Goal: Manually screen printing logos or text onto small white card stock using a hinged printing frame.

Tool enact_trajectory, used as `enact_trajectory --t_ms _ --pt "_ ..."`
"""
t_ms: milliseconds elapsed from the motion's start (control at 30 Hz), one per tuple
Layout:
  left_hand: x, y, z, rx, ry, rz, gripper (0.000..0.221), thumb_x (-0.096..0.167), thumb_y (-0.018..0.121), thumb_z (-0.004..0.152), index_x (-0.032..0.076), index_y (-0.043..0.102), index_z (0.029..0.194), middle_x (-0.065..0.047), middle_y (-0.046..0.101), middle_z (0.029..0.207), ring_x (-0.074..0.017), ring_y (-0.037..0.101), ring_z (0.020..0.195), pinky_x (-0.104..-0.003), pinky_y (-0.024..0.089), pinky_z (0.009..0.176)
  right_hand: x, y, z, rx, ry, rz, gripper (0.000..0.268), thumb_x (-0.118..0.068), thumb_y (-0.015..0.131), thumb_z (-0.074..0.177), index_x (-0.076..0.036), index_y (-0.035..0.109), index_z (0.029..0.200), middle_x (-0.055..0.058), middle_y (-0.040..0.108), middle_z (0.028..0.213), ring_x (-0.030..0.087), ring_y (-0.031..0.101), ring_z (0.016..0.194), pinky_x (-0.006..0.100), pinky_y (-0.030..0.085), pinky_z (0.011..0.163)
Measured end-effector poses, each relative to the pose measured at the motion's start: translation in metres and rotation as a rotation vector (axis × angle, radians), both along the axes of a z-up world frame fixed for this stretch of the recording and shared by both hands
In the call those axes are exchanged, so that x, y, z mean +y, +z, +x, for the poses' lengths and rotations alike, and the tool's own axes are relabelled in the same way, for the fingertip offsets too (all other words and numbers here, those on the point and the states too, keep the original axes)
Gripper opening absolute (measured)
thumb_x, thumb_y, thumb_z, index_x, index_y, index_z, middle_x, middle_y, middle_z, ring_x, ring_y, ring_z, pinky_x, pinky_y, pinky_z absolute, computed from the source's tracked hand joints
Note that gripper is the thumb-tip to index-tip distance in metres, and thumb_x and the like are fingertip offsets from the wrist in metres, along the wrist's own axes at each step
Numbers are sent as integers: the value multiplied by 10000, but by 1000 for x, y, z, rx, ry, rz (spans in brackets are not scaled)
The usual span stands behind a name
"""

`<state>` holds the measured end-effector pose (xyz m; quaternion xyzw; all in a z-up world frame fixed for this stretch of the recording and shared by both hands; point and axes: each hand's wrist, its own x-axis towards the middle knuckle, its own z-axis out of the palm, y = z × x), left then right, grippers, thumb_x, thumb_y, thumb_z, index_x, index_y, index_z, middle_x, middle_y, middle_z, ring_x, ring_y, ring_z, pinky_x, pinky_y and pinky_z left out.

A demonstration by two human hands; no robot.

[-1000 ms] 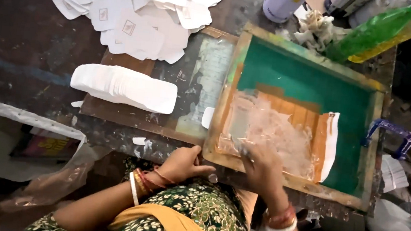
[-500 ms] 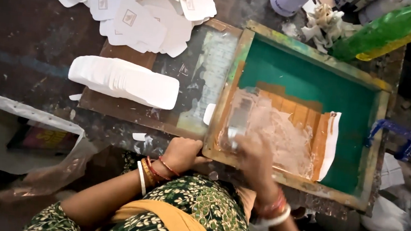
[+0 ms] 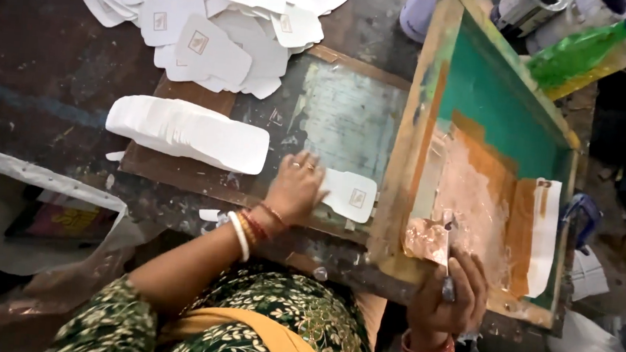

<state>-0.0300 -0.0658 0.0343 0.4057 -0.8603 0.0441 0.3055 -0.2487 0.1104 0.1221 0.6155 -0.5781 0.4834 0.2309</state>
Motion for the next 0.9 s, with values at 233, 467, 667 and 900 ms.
enact_trajectory --t_ms 233,467,667,900 --pt "-34 -41 -16 108 -155 602 238 218 730 828 119 709 1043 -111 730 1056 -323 671 965 -431 528 854 1 -3 -6 -17 -12 -25 125 -103 598 1087 -11 622 1168 216 730 1133 382 720 1080 526 559 1082" --pt "-109 -5 89 692 326 397 359 273 735 894 44 658 1159 -183 656 952 -330 629 879 -443 500 788 8 -16 -30 -84 -22 -129 172 -137 612 1145 31 628 1179 242 722 1114 387 726 1092 526 567 1081" --pt "-39 -6 133 -51 -84 262 460 283 768 821 52 676 1209 -181 676 1193 -364 626 1136 -477 459 984 3 -6 -29 -67 -71 -179 204 -152 602 1168 51 605 1188 242 697 1127 401 694 1069 519 565 1064" --pt "-7 -10 95 462 34 649 238 261 689 979 77 781 1098 -102 735 1210 -258 675 1194 -379 517 1067 4 18 -21 -101 -119 -203 224 -168 611 1178 54 580 1160 223 666 1105 377 689 1031 492 581 1023"
